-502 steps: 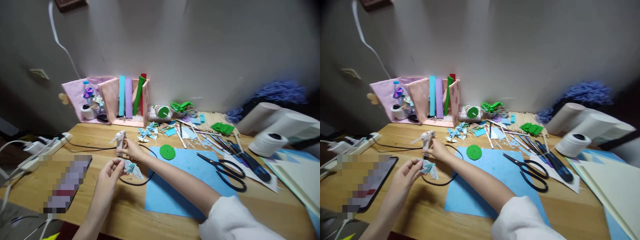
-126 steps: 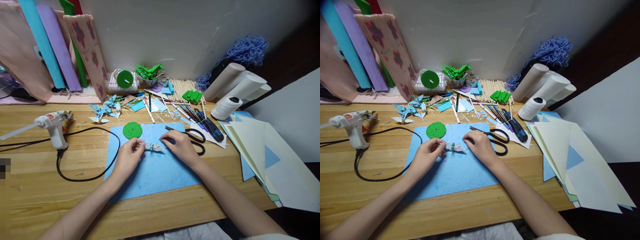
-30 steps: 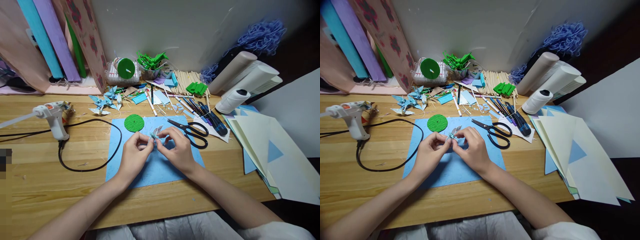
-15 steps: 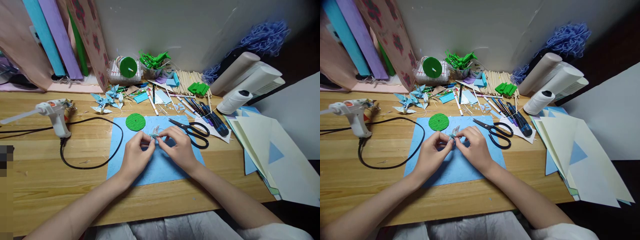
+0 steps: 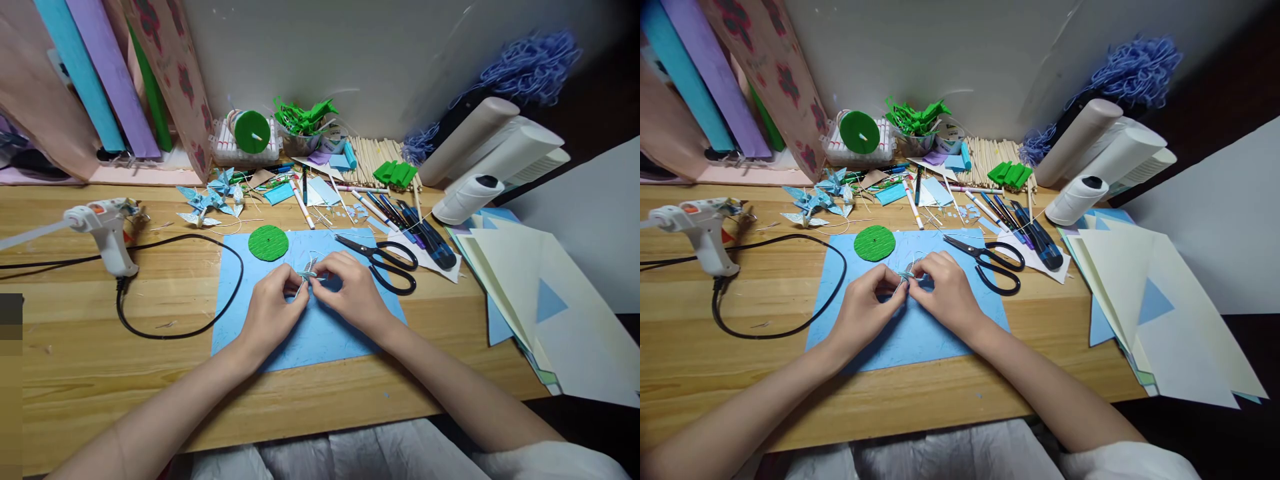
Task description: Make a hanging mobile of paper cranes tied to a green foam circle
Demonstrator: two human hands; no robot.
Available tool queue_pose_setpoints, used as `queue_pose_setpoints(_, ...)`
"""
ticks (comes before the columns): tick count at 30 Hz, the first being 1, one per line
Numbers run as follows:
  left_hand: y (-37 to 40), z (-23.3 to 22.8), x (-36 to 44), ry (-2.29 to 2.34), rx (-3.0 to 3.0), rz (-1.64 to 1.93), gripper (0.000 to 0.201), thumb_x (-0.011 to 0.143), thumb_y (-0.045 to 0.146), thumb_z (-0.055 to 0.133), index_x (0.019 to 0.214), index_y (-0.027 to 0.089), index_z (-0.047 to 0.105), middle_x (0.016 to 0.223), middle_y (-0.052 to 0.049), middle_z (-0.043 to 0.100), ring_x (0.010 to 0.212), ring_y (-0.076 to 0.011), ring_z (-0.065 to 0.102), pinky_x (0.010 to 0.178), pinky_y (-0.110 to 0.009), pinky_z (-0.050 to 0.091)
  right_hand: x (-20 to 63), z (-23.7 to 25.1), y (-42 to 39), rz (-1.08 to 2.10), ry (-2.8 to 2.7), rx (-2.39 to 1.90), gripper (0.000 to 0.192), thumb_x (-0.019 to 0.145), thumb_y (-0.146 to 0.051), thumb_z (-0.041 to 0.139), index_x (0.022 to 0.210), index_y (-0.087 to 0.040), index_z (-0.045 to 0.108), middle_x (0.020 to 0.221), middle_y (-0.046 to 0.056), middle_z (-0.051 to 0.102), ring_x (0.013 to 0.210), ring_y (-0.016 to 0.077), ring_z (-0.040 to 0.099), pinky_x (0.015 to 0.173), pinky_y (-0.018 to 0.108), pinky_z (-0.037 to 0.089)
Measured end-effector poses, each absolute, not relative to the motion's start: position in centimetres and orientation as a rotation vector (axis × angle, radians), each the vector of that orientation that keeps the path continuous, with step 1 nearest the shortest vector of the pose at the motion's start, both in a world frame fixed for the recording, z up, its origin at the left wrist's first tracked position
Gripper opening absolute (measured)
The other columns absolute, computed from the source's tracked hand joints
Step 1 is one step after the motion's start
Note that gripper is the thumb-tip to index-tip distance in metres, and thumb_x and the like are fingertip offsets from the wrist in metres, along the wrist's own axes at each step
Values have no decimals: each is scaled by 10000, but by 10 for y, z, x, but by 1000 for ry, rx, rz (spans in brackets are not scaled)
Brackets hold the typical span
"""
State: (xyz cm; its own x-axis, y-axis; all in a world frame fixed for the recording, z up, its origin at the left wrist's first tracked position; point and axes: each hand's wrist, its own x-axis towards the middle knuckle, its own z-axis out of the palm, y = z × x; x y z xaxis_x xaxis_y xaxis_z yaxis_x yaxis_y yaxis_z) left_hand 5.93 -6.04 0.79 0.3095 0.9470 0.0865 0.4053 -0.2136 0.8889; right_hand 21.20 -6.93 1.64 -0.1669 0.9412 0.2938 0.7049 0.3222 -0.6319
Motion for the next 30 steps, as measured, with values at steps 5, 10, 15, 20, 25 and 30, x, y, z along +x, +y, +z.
queue_pose_setpoints(5,-60,8,59,1237,1729,843,94,775,205,534,689,174,512,693,14,582,637,-101,568,619,-215,475,213,15,-69,471,-1925,-1454,60,759,-120,588,742,-177,580,743,26,615,762,166,537,694,275,409)
queue_pose_setpoints(10,-59,6,59,1255,1701,845,83,765,210,535,690,177,518,692,12,586,633,-105,572,612,-215,477,214,15,-69,475,-1905,-1447,47,770,-135,599,753,-177,590,745,30,626,758,168,544,694,278,413)
queue_pose_setpoints(15,-60,6,59,1247,1724,846,78,761,206,531,689,180,518,690,11,587,635,-107,569,616,-217,470,214,14,-68,502,-1934,-1424,68,769,-118,589,736,-177,577,729,26,612,743,165,538,684,281,414)
queue_pose_setpoints(20,-59,7,59,1260,1698,842,79,753,217,539,686,181,517,693,11,586,641,-110,569,623,-221,466,214,16,-68,532,-1928,-1407,48,791,-155,589,752,-183,595,751,29,628,761,164,552,704,286,422)
queue_pose_setpoints(25,-52,11,54,1327,1572,863,143,751,281,564,673,181,499,659,18,572,597,-106,551,566,-210,435,241,32,-61,579,-1895,-1463,115,826,-293,566,840,-196,625,817,28,645,752,150,569,659,260,431)
queue_pose_setpoints(30,-37,15,43,1371,1446,971,195,749,362,575,743,182,502,693,15,568,625,-116,555,566,-213,417,306,39,-53,426,-2043,-1861,159,744,-296,605,868,-201,577,893,42,592,821,196,561,695,295,422)
